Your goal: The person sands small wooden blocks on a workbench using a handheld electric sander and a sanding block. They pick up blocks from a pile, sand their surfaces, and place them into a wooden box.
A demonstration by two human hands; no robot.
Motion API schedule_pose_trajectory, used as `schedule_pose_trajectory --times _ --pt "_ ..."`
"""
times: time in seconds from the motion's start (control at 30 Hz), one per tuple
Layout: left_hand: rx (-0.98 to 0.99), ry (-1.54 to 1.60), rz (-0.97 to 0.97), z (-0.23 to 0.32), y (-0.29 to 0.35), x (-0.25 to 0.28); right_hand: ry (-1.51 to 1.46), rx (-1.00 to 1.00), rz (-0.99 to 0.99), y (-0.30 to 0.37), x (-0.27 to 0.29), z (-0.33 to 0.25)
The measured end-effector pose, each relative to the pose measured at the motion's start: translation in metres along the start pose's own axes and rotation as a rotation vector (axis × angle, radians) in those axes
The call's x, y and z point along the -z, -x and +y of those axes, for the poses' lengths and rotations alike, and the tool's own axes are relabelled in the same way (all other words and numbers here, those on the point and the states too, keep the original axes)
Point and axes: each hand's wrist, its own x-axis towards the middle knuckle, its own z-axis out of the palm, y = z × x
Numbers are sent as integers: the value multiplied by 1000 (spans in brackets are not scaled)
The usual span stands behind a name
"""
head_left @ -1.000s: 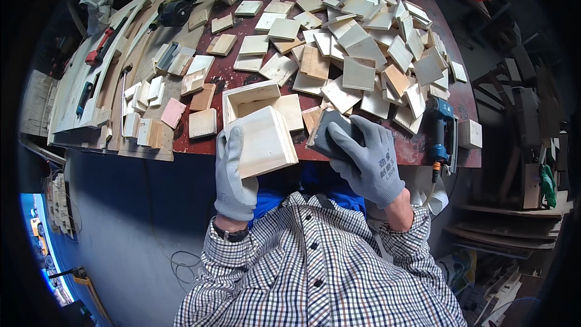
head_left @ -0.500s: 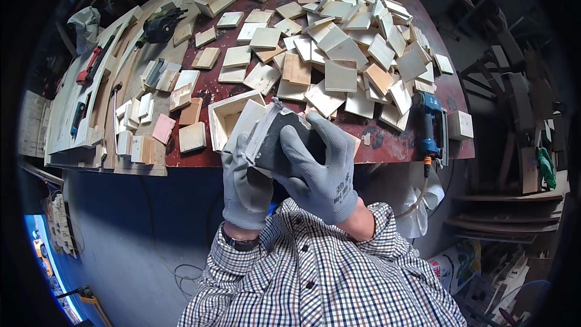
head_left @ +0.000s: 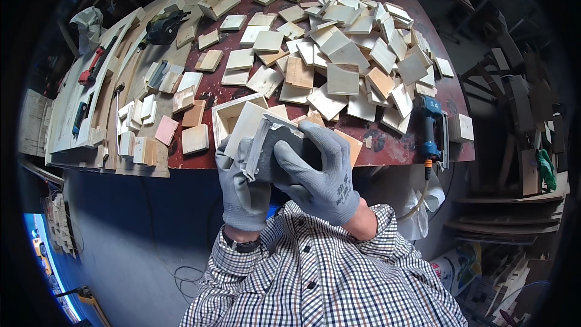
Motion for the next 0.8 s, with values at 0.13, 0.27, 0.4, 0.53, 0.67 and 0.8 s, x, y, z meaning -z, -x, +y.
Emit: schedule_pose_trajectory --times 0.13,0.27,0.4,0.53,0.67,0.8 --pt "431 696 119 7 -8 4 49 -171 -104 40 9 33" --pt "105 58 -39 -23 -8 16 -12 -189 41 25 18 31" --pt "79 216 -38 -34 6 1 27 -3 -13 -15 12 -3" --pt "433 818 70 9 -4 -2 -38 -28 -7 10 -5 17" --pt "421 772 99 0 -12 11 24 -217 -47 49 -5 51" --pt "346 771 46 -18 -6 10 -80 -103 69 14 6 15"
